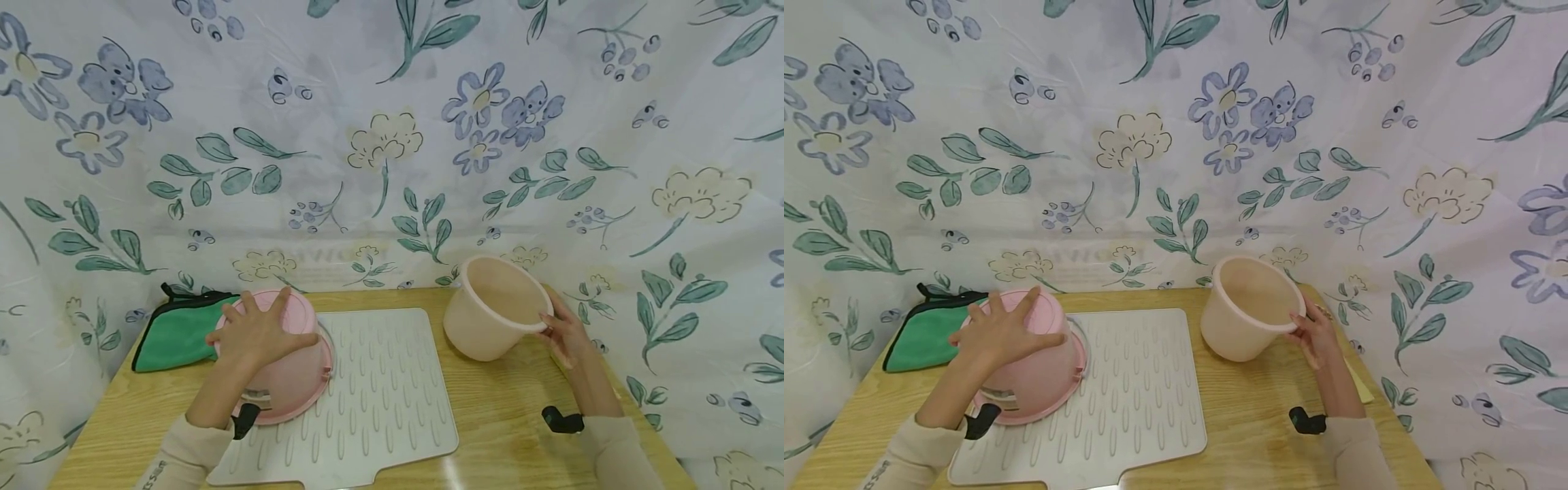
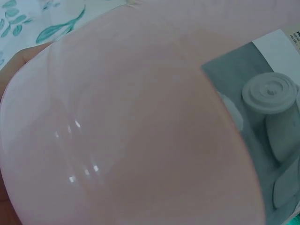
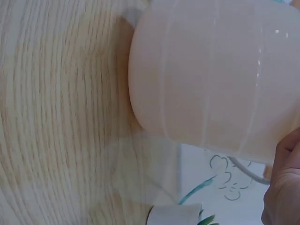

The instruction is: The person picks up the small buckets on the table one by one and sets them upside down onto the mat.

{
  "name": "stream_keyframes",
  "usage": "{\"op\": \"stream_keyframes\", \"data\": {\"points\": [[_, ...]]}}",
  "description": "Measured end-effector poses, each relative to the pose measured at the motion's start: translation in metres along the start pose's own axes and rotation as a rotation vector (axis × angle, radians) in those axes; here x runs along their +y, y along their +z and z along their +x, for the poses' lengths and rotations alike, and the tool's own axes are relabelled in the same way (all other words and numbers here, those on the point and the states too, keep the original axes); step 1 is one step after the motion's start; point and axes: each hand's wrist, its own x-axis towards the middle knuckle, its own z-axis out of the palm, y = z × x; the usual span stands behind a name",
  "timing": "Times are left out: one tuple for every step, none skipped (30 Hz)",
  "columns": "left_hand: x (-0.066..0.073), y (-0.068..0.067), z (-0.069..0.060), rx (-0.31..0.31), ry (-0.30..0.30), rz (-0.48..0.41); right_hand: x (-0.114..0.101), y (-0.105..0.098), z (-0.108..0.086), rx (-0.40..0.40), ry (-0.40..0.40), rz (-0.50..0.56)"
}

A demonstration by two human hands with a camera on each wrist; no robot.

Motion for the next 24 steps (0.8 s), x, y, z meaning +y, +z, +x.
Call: {"op": "stream_keyframes", "data": {"points": [[0.0, 0.0, 0.0, 0.0, 0.0, 0.0, 0.001, 0.0, -0.001, 0.015, -0.001, 0.018], [0.0, 0.0, 0.0, 0.0, 0.0, 0.001, 0.002, 0.001, -0.002, 0.03, 0.002, 0.039], [0.0, 0.0, 0.0, -0.001, 0.001, 0.001, 0.003, 0.001, -0.003, 0.049, 0.006, 0.07], [0.0, 0.0, 0.0, -0.001, 0.0, 0.001, 0.004, 0.001, -0.005, 0.064, 0.008, 0.096], [0.0, 0.0, 0.0, -0.002, 0.0, 0.001, 0.005, 0.002, -0.006, 0.076, 0.01, 0.121], [0.0, 0.0, 0.0, -0.002, 0.0, 0.001, 0.006, 0.002, -0.007, 0.087, 0.009, 0.141], [0.0, 0.0, 0.0, -0.003, -0.001, 0.001, 0.007, 0.002, -0.009, 0.086, 0.005, 0.163], [0.0, 0.0, -0.001, -0.003, -0.001, 0.001, 0.008, 0.002, -0.01, 0.08, -0.003, 0.19], [0.0, 0.0, -0.001, -0.003, -0.001, 0.001, 0.01, 0.002, -0.011, 0.07, -0.012, 0.217], [0.001, 0.0, 0.0, -0.001, 0.0, 0.001, 0.011, 0.003, -0.013, 0.061, -0.022, 0.239], [0.001, 0.0, 0.0, 0.0, 0.002, 0.002, 0.013, 0.004, -0.014, 0.052, -0.03, 0.263], [0.001, 0.0, 0.0, 0.002, 0.003, 0.004, 0.015, 0.004, -0.015, 0.041, -0.037, 0.291], [0.001, 0.0, 0.0, 0.005, 0.005, 0.005, 0.017, 0.004, -0.016, 0.033, -0.044, 0.311], [0.001, 0.0, 0.0, 0.007, 0.007, 0.006, 0.018, 0.005, -0.017, 0.029, -0.051, 0.324], [0.001, 0.0, 0.0, 0.008, 0.008, 0.007, 0.02, 0.006, -0.018, 0.027, -0.054, 0.336], [0.001, 0.0, 0.0, 0.009, 0.009, 0.007, 0.021, 0.007, -0.019, 0.029, -0.058, 0.344], [0.001, 0.0, -0.001, 0.009, 0.01, 0.008, 0.023, 0.007, -0.02, 0.029, -0.061, 0.347], [0.001, 0.0, -0.001, 0.009, 0.01, 0.009, 0.024, 0.008, -0.021, 0.025, -0.063, 0.355], [0.001, 0.001, -0.001, 0.009, 0.011, 0.008, 0.025, 0.009, -0.022, 0.022, -0.069, 0.358], [0.001, 0.001, -0.001, 0.008, 0.011, 0.007, 0.026, 0.01, -0.023, 0.019, -0.073, 0.362], [0.001, 0.001, -0.001, 0.008, 0.01, 0.008, 0.027, 0.011, -0.023, 0.015, -0.077, 0.368], [0.001, 0.002, -0.001, 0.009, 0.011, 0.007, 0.028, 0.012, -0.024, 0.011, -0.081, 0.374], [0.001, 0.002, -0.001, 0.01, 0.01, 0.007, 0.029, 0.012, -0.024, 0.005, -0.086, 0.381], [0.001, 0.002, -0.001, 0.011, 0.011, 0.007, 0.03, 0.013, -0.025, -0.005, -0.091, 0.39]]}}
